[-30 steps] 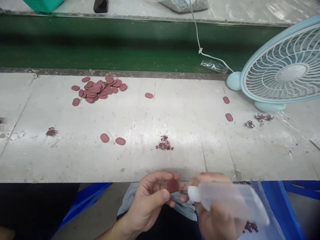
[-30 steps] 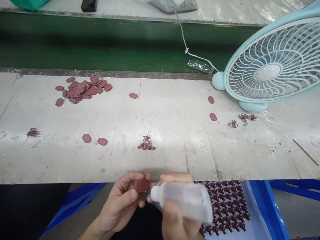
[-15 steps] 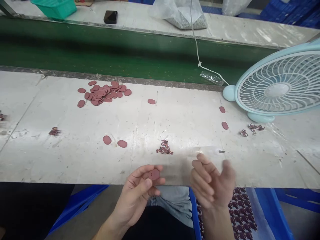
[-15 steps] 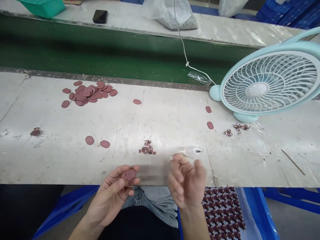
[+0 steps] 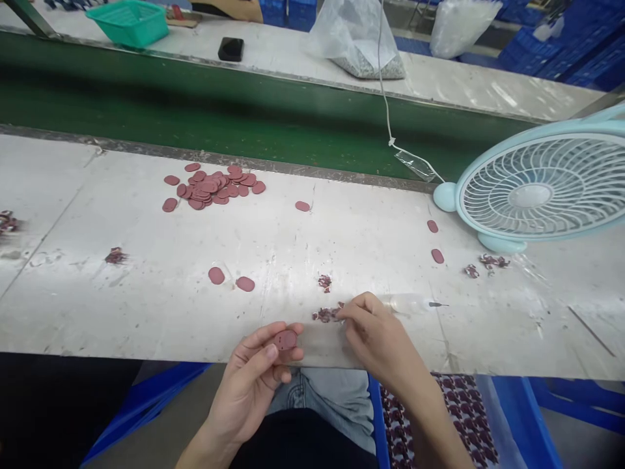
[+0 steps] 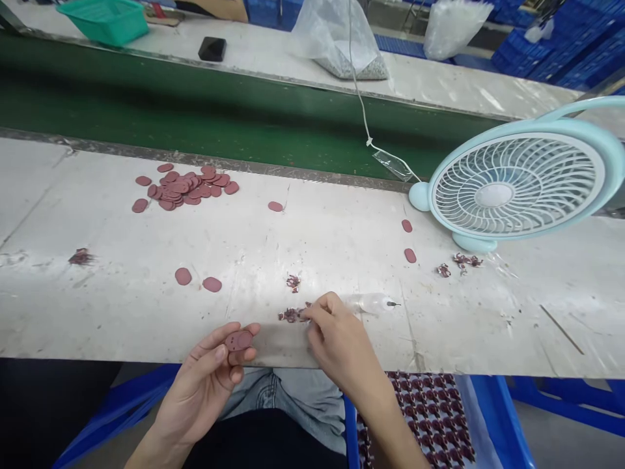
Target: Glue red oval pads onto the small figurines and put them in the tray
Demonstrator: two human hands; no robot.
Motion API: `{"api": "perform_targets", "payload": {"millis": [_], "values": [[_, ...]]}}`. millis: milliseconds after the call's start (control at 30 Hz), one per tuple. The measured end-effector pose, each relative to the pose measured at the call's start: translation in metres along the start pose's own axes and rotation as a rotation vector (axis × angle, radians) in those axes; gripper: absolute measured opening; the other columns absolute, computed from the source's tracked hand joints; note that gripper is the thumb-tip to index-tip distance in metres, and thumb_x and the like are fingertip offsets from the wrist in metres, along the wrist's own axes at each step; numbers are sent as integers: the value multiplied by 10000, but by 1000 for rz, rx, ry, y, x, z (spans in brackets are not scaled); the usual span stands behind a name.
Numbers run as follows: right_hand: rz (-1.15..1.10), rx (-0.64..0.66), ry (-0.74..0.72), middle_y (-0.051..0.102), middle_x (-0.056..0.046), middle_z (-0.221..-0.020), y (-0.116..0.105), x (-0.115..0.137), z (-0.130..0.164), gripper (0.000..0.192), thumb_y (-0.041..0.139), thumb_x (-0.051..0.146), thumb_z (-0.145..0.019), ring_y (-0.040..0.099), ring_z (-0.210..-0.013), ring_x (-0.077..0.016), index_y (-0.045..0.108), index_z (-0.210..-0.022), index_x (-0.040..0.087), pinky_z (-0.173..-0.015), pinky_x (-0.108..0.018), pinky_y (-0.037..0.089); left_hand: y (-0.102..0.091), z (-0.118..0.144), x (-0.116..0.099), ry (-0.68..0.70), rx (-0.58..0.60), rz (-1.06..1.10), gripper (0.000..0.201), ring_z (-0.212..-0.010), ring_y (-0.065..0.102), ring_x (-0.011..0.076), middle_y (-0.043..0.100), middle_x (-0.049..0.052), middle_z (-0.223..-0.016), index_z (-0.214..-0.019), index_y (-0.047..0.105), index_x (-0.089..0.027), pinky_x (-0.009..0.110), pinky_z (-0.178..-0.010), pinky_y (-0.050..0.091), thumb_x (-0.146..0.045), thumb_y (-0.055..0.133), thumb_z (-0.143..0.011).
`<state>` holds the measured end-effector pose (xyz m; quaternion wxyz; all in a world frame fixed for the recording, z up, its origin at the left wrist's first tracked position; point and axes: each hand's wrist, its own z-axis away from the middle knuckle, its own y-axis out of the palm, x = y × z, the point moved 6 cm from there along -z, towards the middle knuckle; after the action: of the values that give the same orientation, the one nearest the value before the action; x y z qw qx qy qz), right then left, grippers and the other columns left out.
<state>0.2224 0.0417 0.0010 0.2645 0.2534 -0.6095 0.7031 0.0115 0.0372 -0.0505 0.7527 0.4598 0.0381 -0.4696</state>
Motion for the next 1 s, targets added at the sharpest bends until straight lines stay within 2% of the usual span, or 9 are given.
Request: {"api": "perform_targets", "payload": {"millis": [67,133,200,333,500,600,733,900,1000], "values": [[11,-42,44,593,-37,-1003,-7,-2,7,248,488,125,-974,606,-767,-175,686,-1069,240,-661,-326,483,-3,-1,1,1,-6,3,262,-872,773,208,764,113,-1195,-1076,782,-228,168,-580,601,-215,816,-816],[43,-140,129,607,-36,-977,-11,-7,11,147,546,233,-992,599,-718,-176,680,-1052,237,-636,-334,483,-3,-2,1,1,-2,3,264,-877,773,210,762,115,-1199,-1080,781,-228,167,-583,602,-217,814,-818],[92,-195,175,621,-47,-990,-8,-9,12,143,599,316,-985,619,-742,-196,678,-1065,228,-648,-352,498,-3,-2,2,-3,7,1,256,-879,773,214,761,120,-1199,-1080,782,-225,172,-588,605,-232,809,-825],[112,-148,134,629,-47,-1031,7,-7,6,142,587,276,-997,650,-821,-211,681,-1098,242,-697,-364,522,0,-1,2,-2,30,-6,239,-877,775,223,763,132,-1191,-1078,784,-216,183,-591,609,-250,792,-841],[-14,-136,117,674,-1,-967,4,-8,16,52,627,263,-990,661,-771,-169,671,-1017,258,-688,-327,554,2,-1,4,7,32,0,232,-875,775,216,765,132,-1187,-1083,783,-223,177,-597,604,-239,780,-851],[-130,-213,17,689,3,-1027,-2,1,30,92,643,215,-982,682,-807,-136,662,-1055,266,-714,-269,589,7,1,11,-21,57,7,214,-878,774,213,769,141,-1171,-1081,781,-222,176,-608,601,-233,762,-868],[-55,-368,-164,685,-28,-1084,-10,23,47,173,653,94,-945,683,-974,-141,668,-1054,228,-850,-240,589,18,4,18,-45,130,6,195,-893,773,214,767,146,-1175,-1076,778,-223,178,-624,597,-229,741,-886],[-18,-427,-219,694,-42,-1088,-12,34,54,205,669,42,-921,685,-985,-122,674,-1064,189,-931,-201,575,28,6,21,-36,188,-22,197,-1048,748,259,765,127,-1191,-1097,772,-232,217,-713,617,-221,708,-911],[-15,-429,-253,697,-57,-1099,-12,36,56,222,672,12,-909,684,-1014,-123,674,-1070,164,-987,-194,558,33,8,19,-5,212,-37,190,-1068,742,257,772,112,-1177,-1087,777,-246,221,-742,617,-232,715,-909]]}}
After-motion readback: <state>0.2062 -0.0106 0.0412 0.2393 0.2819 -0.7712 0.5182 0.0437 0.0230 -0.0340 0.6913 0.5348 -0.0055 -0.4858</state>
